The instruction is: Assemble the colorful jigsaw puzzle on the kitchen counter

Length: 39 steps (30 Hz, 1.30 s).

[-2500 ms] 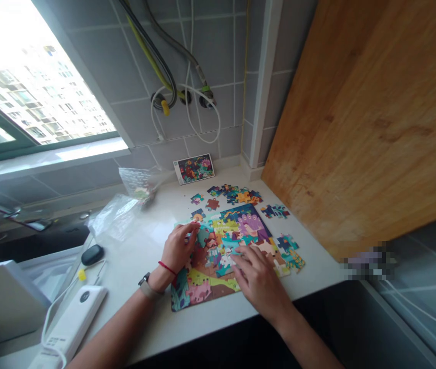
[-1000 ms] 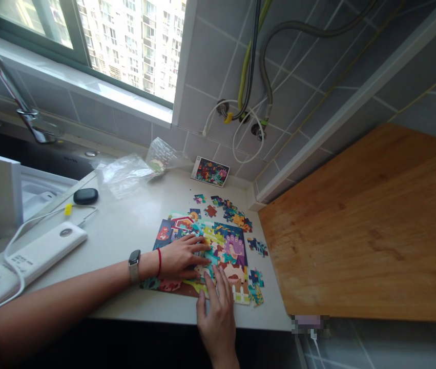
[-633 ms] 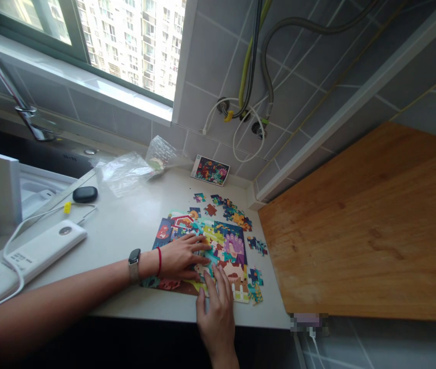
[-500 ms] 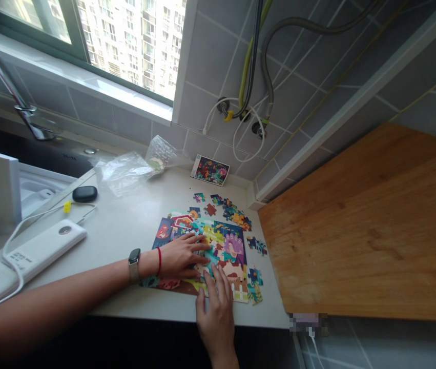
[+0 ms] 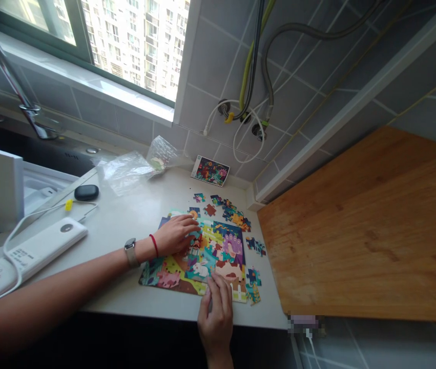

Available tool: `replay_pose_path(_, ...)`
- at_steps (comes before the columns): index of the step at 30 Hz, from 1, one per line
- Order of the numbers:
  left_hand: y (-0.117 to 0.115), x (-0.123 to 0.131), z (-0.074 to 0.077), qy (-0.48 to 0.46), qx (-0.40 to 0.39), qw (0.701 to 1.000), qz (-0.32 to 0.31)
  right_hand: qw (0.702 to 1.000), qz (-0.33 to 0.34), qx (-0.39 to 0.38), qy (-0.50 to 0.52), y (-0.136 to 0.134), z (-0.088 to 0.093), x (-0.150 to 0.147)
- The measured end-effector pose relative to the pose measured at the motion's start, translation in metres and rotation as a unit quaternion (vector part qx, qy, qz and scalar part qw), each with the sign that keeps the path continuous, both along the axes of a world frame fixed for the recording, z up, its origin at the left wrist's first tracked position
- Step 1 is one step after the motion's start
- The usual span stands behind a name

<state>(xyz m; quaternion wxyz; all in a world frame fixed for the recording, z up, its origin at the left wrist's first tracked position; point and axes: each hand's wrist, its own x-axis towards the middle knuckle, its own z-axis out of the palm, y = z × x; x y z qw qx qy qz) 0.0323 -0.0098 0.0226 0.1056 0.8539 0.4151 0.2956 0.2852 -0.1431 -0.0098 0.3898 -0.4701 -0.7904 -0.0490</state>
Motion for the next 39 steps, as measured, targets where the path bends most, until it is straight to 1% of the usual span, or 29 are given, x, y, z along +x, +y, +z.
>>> replay_pose_path(2, 0.006, -0.005, -0.003, 0.024, -0.012, 0.999, 0.018, 1.0, 0.006, 0.008, 0.006, 0.0, 0.0, 0.0)
replay_pose_path(4, 0.012, -0.011, -0.005, 0.044, -0.027, 0.999, 0.014, 1.0, 0.011, 0.005, 0.007, 0.0, 0.0, -0.001)
replay_pose_path(7, 0.019, -0.019, -0.004, 0.053, -0.046, 0.997, -0.017, 1.0, 0.018, 0.001, 0.003, 0.0, 0.001, -0.002)
replay_pose_path(11, 0.024, -0.026, 0.0, 0.041, -0.049, 0.996, -0.069, 1.0, 0.02, -0.002, 0.005, -0.001, 0.004, -0.003)
replay_pose_path(14, 0.024, -0.029, 0.001, 0.042, -0.057, 0.994, -0.082, 1.0, 0.021, 0.001, 0.01, -0.001, 0.006, -0.004)
replay_pose_path(20, 0.024, -0.028, 0.001, 0.03, -0.052, 0.994, -0.091, 1.0, 0.018, 0.002, 0.014, 0.0, 0.007, -0.005)
replay_pose_path(29, 0.019, -0.023, 0.0, 0.036, -0.018, 0.994, -0.102, 1.0, 0.001, -0.006, 0.015, -0.001, 0.002, -0.003)
replay_pose_path(35, 0.02, -0.02, -0.004, 0.003, 0.007, 0.991, -0.132, 1.0, 0.004, -0.004, 0.018, -0.001, 0.007, -0.005)
replay_pose_path(39, 0.017, -0.014, -0.007, -0.01, 0.0, 0.991, -0.134, 1.0, 0.009, -0.001, 0.016, -0.002, 0.009, -0.006)
